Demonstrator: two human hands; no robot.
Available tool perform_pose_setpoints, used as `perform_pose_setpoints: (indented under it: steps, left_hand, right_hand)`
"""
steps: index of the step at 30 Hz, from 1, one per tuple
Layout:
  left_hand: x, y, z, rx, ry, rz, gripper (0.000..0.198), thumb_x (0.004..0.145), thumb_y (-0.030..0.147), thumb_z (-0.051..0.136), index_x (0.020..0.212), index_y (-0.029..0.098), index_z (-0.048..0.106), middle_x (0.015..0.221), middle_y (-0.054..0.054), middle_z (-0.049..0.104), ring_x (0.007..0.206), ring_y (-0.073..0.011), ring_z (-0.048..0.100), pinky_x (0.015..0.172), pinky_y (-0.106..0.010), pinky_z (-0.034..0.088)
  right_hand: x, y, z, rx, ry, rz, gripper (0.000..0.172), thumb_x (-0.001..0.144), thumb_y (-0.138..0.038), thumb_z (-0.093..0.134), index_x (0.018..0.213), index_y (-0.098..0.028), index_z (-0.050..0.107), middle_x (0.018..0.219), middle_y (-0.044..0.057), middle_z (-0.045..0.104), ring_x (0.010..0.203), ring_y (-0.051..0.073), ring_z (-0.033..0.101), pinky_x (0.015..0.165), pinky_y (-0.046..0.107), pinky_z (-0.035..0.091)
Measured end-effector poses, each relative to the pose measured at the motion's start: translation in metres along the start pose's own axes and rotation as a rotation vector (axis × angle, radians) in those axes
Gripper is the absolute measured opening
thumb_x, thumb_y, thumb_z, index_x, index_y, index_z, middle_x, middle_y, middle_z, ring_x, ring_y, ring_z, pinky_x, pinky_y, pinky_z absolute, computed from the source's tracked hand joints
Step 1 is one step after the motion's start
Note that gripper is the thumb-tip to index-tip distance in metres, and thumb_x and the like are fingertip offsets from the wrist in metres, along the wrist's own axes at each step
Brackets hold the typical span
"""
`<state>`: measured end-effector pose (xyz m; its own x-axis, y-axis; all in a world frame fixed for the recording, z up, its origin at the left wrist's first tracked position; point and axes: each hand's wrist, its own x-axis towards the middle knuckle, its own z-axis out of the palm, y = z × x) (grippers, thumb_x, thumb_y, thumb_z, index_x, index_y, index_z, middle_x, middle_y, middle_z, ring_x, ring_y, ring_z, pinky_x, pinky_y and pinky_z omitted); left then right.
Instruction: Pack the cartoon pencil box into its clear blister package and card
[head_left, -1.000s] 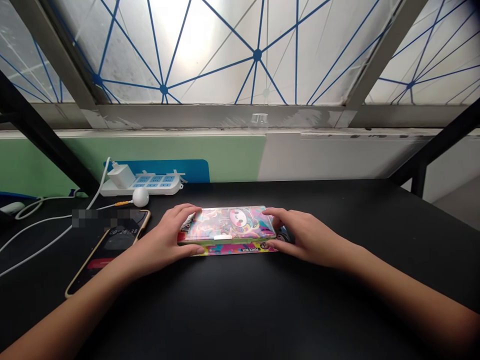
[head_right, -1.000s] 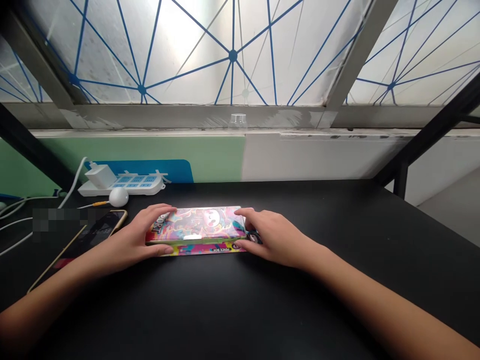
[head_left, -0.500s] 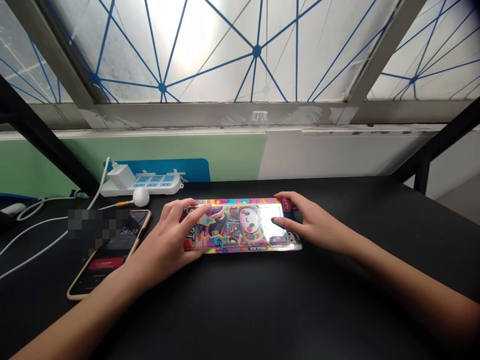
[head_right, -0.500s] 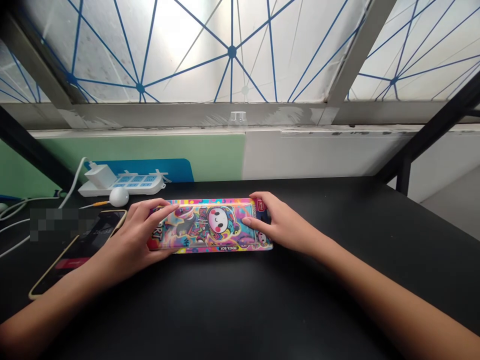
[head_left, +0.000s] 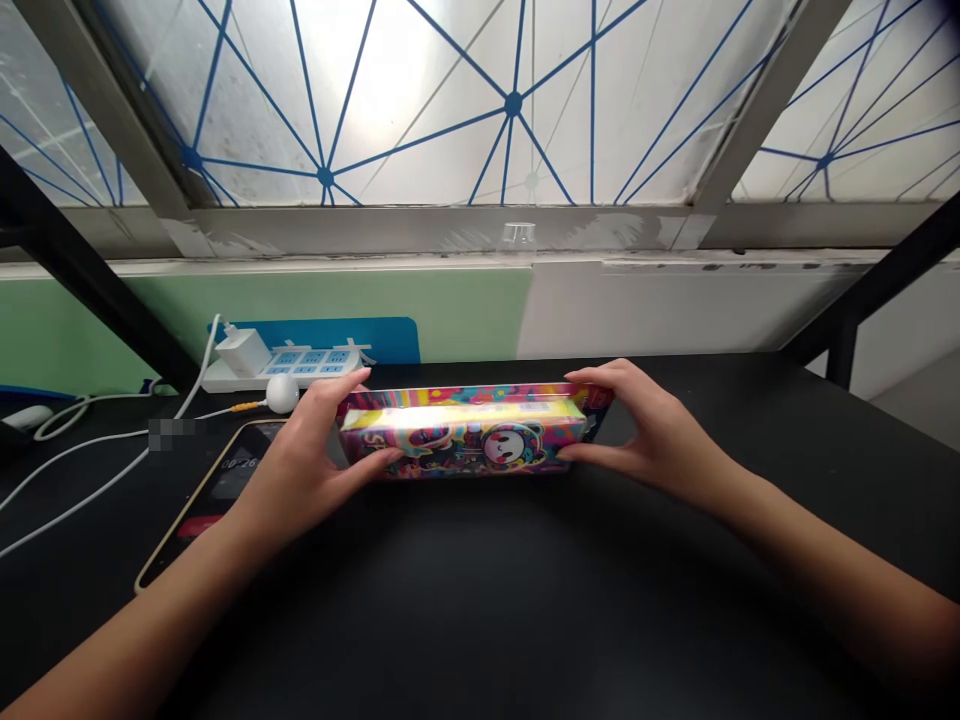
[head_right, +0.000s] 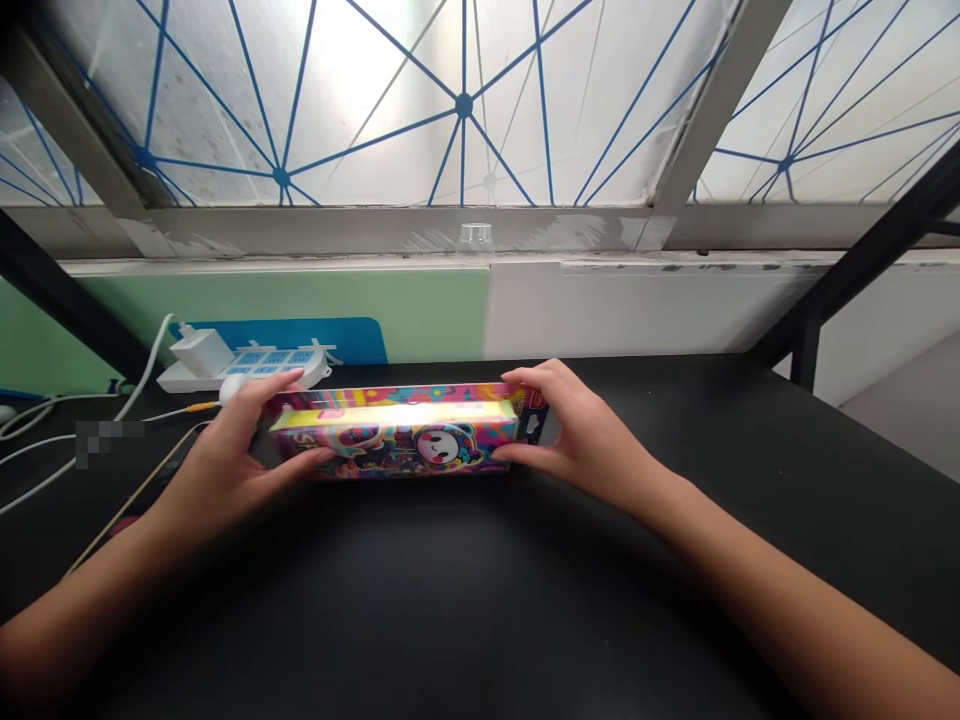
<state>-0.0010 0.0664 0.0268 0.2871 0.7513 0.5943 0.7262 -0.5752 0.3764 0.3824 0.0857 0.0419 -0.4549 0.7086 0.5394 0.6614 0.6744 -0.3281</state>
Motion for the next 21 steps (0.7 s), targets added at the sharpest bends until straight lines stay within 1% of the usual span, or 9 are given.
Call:
perform_pose_setpoints:
  steps: [2, 4, 5, 8, 11, 14, 17, 19, 21]
  left_hand:
    - [0.0, -0.001, -0.002, -0.011, -0.015, 0.08, 0.063, 0.086, 0.04, 0.077, 0.144, 0.034, 0.051, 0.123, -0.006, 0.067, 0.111, -0.0288, 0.066, 0.111, -0.047, 0.043]
    - [0.0, 0.0, -0.003, 0.014, -0.082, 0.177, 0.045, 0.086, 0.037, 0.077, 0.13, 0.035, 0.064, 0.107, -0.003, 0.073, 0.096, -0.0255, 0.07, 0.112, -0.048, 0.041]
    - [0.0, 0.001, -0.003, 0.034, -0.119, 0.22, 0.039, 0.086, 0.037, 0.077, 0.124, 0.034, 0.068, 0.102, -0.003, 0.074, 0.092, -0.0245, 0.07, 0.113, -0.048, 0.04]
    - [0.0, 0.005, -0.004, 0.094, -0.167, 0.305, 0.026, 0.088, 0.035, 0.074, 0.114, 0.031, 0.071, 0.102, -0.003, 0.075, 0.09, -0.0227, 0.071, 0.111, -0.048, 0.042]
    - [0.001, 0.008, -0.007, 0.136, -0.219, 0.38, 0.011, 0.096, 0.024, 0.064, 0.105, 0.026, 0.069, 0.098, -0.001, 0.075, 0.087, -0.0184, 0.07, 0.109, -0.046, 0.043]
    - [0.002, 0.013, -0.008, 0.142, -0.277, 0.416, 0.011, 0.096, 0.017, 0.059, 0.098, 0.023, 0.069, 0.09, -0.001, 0.073, 0.08, -0.0159, 0.068, 0.106, -0.044, 0.045]
    - [0.002, 0.017, -0.006, 0.125, -0.328, 0.402, 0.014, 0.094, 0.016, 0.058, 0.1, 0.022, 0.07, 0.089, -0.003, 0.072, 0.084, -0.0184, 0.067, 0.101, -0.043, 0.048]
    - [0.001, 0.017, -0.005, 0.127, -0.374, 0.373, 0.021, 0.093, 0.02, 0.06, 0.111, 0.023, 0.069, 0.102, -0.006, 0.072, 0.098, -0.0232, 0.066, 0.101, -0.044, 0.048]
    - [-0.001, 0.015, -0.003, 0.147, -0.423, 0.315, 0.039, 0.092, 0.031, 0.065, 0.13, 0.025, 0.063, 0.125, -0.01, 0.069, 0.119, -0.0297, 0.06, 0.106, -0.048, 0.045]
  right_hand:
    - [-0.001, -0.001, 0.002, -0.091, 0.008, -0.11, 0.045, 0.088, -0.042, 0.075, 0.127, -0.028, 0.058, 0.112, 0.01, 0.066, 0.099, 0.028, 0.066, 0.087, 0.043, 0.055]
    - [-0.002, -0.002, 0.006, -0.177, 0.007, -0.207, 0.031, 0.091, -0.037, 0.071, 0.119, -0.028, 0.061, 0.105, 0.009, 0.069, 0.095, 0.027, 0.066, 0.086, 0.044, 0.053]
    - [-0.003, -0.003, 0.009, -0.21, -0.003, -0.247, 0.028, 0.092, -0.035, 0.069, 0.117, -0.028, 0.062, 0.105, 0.009, 0.071, 0.094, 0.027, 0.067, 0.086, 0.044, 0.053]
    - [-0.004, -0.007, 0.018, -0.285, -0.046, -0.334, 0.024, 0.096, -0.031, 0.063, 0.119, -0.025, 0.06, 0.108, 0.008, 0.074, 0.093, 0.025, 0.069, 0.092, 0.046, 0.051]
    - [-0.006, -0.015, 0.028, -0.332, -0.064, -0.39, 0.021, 0.099, -0.029, 0.059, 0.118, -0.02, 0.061, 0.111, 0.01, 0.075, 0.097, 0.025, 0.07, 0.093, 0.045, 0.052]
    - [-0.008, -0.024, 0.036, -0.34, -0.088, -0.395, 0.027, 0.1, -0.032, 0.058, 0.121, -0.016, 0.063, 0.119, 0.014, 0.074, 0.105, 0.028, 0.07, 0.094, 0.045, 0.053]
    - [-0.009, -0.03, 0.041, -0.331, -0.133, -0.379, 0.036, 0.101, -0.037, 0.055, 0.128, -0.014, 0.062, 0.131, 0.015, 0.07, 0.118, 0.03, 0.067, 0.1, 0.046, 0.052]
    - [-0.01, -0.031, 0.043, -0.327, -0.176, -0.372, 0.039, 0.103, -0.036, 0.052, 0.134, -0.014, 0.06, 0.139, 0.014, 0.066, 0.126, 0.031, 0.062, 0.104, 0.047, 0.05]
    - [-0.01, -0.03, 0.044, -0.327, -0.216, -0.364, 0.042, 0.104, -0.034, 0.05, 0.14, -0.014, 0.057, 0.144, 0.014, 0.062, 0.131, 0.031, 0.058, 0.107, 0.049, 0.048]
